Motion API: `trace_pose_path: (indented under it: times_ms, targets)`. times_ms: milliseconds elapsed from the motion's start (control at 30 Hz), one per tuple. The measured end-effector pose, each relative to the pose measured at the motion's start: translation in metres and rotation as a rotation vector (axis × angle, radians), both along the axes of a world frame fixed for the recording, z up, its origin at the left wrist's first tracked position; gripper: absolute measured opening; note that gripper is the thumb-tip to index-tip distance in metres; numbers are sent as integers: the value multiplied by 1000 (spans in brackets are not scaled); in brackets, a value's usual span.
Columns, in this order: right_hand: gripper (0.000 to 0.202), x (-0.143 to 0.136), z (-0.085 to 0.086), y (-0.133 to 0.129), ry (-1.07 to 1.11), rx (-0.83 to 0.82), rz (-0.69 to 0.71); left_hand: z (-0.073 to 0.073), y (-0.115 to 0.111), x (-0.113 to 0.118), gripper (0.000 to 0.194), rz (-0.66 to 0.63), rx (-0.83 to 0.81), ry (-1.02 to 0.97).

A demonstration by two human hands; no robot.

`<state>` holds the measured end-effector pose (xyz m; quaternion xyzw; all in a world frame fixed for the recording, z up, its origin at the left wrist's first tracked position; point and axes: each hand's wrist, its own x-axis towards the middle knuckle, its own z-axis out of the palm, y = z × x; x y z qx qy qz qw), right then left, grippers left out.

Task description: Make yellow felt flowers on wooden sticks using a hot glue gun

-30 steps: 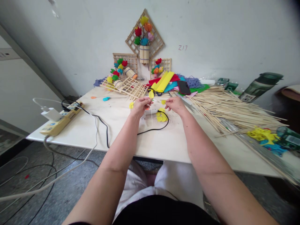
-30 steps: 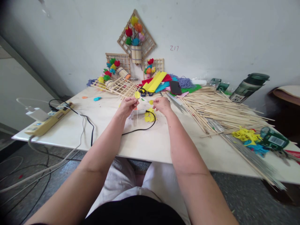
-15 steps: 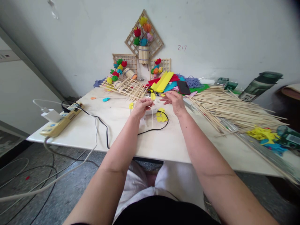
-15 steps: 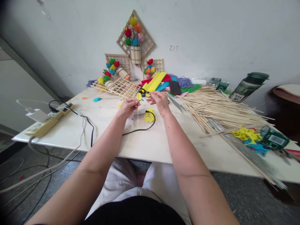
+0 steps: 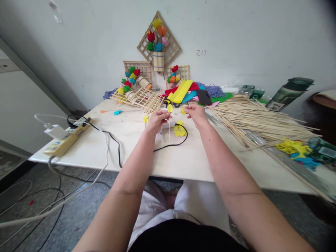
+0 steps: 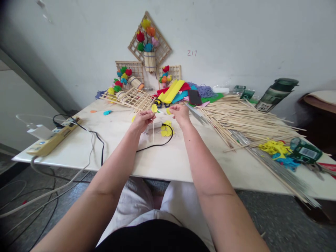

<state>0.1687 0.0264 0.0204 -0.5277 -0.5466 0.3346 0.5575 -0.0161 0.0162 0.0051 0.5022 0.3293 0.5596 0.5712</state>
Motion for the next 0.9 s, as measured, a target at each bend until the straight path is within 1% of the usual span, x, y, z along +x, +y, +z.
trace_pose_path:
  times_ms: [133,267,400,500,567,667,767,833,900]
  targets:
    - [10,12,-13,10,-216,-179,-109,-1,1,0,31,7,-7,-2]
    - [11,20,-24,16,-519,-293,-131,0,0,0,31,10,-3,1]
    - [12,19,-21,11,-764,-375,-85,0,0,1,29,24,-13,10]
    - [16,17,-16,8,-834,-405,-76,-1,1,1,29,25,-13,4]
    - [20,19,-14,8,-836,-401,-106,-3,2,0,29,19,-12,-1]
    - [25,31,-14,11,-798,-370,-252,-4,2,0,29,15,-9,-4]
    - [30,49,-17,12,-766,-333,-475,-5,2,0,29,15,-12,2]
    - [32,60,-21,12,-749,-354,-597,-5,2,1,29,16,-13,7]
    - [32,69,-27,14,-763,-373,-659,-5,2,1,29,15,-7,13]
